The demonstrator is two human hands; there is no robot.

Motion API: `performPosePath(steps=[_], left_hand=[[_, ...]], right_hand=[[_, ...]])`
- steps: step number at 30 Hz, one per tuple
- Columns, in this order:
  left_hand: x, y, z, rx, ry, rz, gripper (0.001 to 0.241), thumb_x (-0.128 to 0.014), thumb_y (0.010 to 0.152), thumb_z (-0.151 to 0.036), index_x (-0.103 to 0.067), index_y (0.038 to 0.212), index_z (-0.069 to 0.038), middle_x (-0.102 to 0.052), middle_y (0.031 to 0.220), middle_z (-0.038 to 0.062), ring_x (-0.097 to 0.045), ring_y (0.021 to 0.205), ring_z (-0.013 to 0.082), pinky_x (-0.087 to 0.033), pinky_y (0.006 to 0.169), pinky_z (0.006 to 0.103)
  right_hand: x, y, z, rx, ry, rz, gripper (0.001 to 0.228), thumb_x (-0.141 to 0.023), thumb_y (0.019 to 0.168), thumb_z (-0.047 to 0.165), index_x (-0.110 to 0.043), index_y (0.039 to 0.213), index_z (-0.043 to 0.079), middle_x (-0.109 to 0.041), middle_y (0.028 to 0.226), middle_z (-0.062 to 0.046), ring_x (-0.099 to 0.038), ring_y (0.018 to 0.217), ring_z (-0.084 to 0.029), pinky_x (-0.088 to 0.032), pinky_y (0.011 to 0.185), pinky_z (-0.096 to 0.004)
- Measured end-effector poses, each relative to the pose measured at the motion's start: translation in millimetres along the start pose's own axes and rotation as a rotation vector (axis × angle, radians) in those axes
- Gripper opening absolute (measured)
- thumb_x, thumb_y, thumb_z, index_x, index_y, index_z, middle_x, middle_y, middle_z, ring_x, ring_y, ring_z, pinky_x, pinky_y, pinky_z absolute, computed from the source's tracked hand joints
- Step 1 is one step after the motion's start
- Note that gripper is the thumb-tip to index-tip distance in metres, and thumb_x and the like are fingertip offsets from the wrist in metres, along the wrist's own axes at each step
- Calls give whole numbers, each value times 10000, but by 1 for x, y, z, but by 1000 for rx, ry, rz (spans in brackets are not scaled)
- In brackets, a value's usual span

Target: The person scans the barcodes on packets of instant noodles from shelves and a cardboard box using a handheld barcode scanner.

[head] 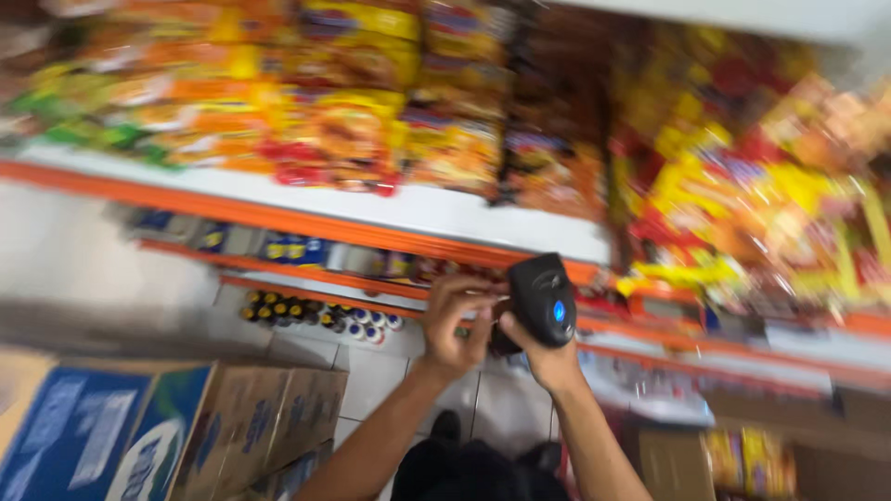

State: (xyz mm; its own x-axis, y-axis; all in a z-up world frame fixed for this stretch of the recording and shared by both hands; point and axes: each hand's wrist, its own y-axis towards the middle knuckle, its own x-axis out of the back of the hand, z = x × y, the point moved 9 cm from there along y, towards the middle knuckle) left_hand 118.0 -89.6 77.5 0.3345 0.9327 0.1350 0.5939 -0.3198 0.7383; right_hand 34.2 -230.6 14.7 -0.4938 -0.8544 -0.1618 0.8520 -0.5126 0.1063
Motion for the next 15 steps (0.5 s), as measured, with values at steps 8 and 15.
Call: performPosePath(steps=[8,15], left_hand=[[-181,-118,-49,168,-388,499,92,-697,938,-9,-708,1027,-29,-695,1084,118,-694,1012,269,-573,888,385],[-328,-190,-113,40,-512,1032,179,-677,943,-77,-700,1119,-52,-693,1172,102,-662,1114,316,-501,993,421]], right_hand=[[191,-184,-67,-144,-107,-560,386,-844,811,108,-673,1151,41,-711,1043,-23,-664,938,-121,-571,847,-319],[292,-300,-70,-249,-111,-958,279,-811,848,122,-711,1095,36,-737,992,-21,-671,926,-119,-558,852,-309]])
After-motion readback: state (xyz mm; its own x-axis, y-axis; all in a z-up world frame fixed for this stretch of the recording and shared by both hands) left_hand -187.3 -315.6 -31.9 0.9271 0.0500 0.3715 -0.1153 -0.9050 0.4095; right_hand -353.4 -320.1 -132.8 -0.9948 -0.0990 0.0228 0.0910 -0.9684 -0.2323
